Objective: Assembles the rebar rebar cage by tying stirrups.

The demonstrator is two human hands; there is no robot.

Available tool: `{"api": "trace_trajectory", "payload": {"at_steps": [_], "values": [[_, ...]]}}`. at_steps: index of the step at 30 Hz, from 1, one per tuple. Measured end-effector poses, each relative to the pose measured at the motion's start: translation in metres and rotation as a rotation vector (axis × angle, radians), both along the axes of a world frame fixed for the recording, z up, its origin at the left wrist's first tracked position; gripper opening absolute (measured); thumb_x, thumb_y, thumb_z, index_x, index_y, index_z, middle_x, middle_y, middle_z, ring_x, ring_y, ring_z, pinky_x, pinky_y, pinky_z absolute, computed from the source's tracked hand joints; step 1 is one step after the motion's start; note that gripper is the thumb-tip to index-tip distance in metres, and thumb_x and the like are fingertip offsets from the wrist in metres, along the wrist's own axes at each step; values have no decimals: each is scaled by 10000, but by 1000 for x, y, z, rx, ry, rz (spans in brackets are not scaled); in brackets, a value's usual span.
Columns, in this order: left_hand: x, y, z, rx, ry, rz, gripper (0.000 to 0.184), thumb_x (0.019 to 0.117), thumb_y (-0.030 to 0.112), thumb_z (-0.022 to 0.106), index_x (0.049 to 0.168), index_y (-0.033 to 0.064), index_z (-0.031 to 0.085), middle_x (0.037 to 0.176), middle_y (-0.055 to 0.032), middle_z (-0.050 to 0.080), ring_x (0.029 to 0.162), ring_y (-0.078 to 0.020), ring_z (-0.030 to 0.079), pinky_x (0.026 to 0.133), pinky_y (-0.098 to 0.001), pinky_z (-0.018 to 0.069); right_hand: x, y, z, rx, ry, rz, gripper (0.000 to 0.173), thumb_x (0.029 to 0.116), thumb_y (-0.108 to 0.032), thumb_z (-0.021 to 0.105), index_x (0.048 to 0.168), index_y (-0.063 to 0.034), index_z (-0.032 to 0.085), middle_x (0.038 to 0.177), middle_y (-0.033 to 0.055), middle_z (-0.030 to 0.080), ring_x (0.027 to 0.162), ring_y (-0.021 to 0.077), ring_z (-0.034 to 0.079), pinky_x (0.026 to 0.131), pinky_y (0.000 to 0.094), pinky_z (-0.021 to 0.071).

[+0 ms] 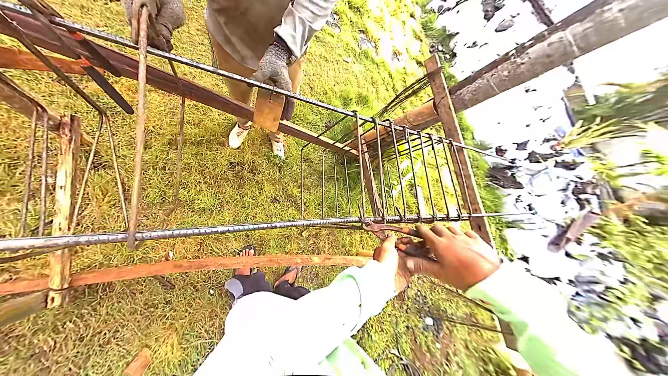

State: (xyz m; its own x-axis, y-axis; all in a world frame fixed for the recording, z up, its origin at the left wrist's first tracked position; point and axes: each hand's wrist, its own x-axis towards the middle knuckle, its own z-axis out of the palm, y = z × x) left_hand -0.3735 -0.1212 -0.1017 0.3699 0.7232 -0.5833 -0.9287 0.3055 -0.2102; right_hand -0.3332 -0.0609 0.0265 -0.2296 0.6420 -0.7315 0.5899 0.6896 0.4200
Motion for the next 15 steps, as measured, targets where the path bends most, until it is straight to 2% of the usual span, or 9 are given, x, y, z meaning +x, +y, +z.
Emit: {"api": "trace_trajectory", "payload": {"at_steps": [2,3,4,5,6,8,10,12,15], "values": [[-2,-1,-2,28,2,-23,565,1130,447,180,1342,19,484,1048,-173,652,857,-241,669,754,-368,561,9,-15,1,32,-65,88,1058,847,-534,790,1639,-96,241,1548,223,439,1405,437,439,1095,627,370],[0,0,-4,25,-3,-17,567,1129,446,190,1354,16,482,1045,-182,654,844,-249,677,751,-370,571,20,-23,-5,130,-32,179,988,838,-315,819,1627,-75,273,1500,230,488,1337,449,503,1036,622,422],[1,-2,-6,39,-15,-10,566,1129,445,194,1389,14,452,1082,-191,646,875,-257,673,784,-380,566,35,-30,-17,266,64,313,852,799,-111,810,1554,-39,424,1339,248,606,1164,465,614,902,603,502],[3,-5,-7,26,-20,-7,549,1129,443,217,1393,18,444,1118,-193,646,911,-258,678,806,-385,571,45,-34,-28,355,123,385,720,805,-30,778,1478,-13,522,1199,261,664,1030,471,664,806,585,535],[5,-8,-11,19,-10,-17,532,1129,434,251,1411,22,436,1210,-196,621,1010,-267,663,867,-402,558,46,-39,-33,361,105,335,643,855,-21,727,1468,-11,531,1167,272,667,1007,477,669,802,583,538],[7,-11,-22,57,1,-19,536,1126,427,307,1475,36,418,1447,-197,505,1269,-292,553,1032,-461,475,30,-41,-31,219,-14,8,614,937,-84,621,1530,-71,460,1289,278,620,1129,489,631,905,621,510],[5,-15,-29,94,46,-48,510,1118,449,326,1415,56,457,1411,-167,531,1250,-273,557,1006,-466,480,22,-35,-33,59,-11,-290,507,933,-116,598,1439,-105,561,1263,262,653,1147,469,649,926,649,516],[6,-20,-35,97,102,-83,531,1109,464,363,1405,34,462,1333,-164,591,1152,-262,610,950,-462,513,40,-36,-45,-71,175,-548,290,959,-127,591,1217,-29,679,1085,239,702,988,405,691,865,615,535],[12,-20,-46,54,308,-147,530,1081,428,495,1388,-2,457,1145,-177,675,1011,-263,664,877,-469,548,78,-58,-84,-177,584,-910,289,830,-88,581,1091,-11,678,861,111,700,654,232,660,616,459,566]]}}
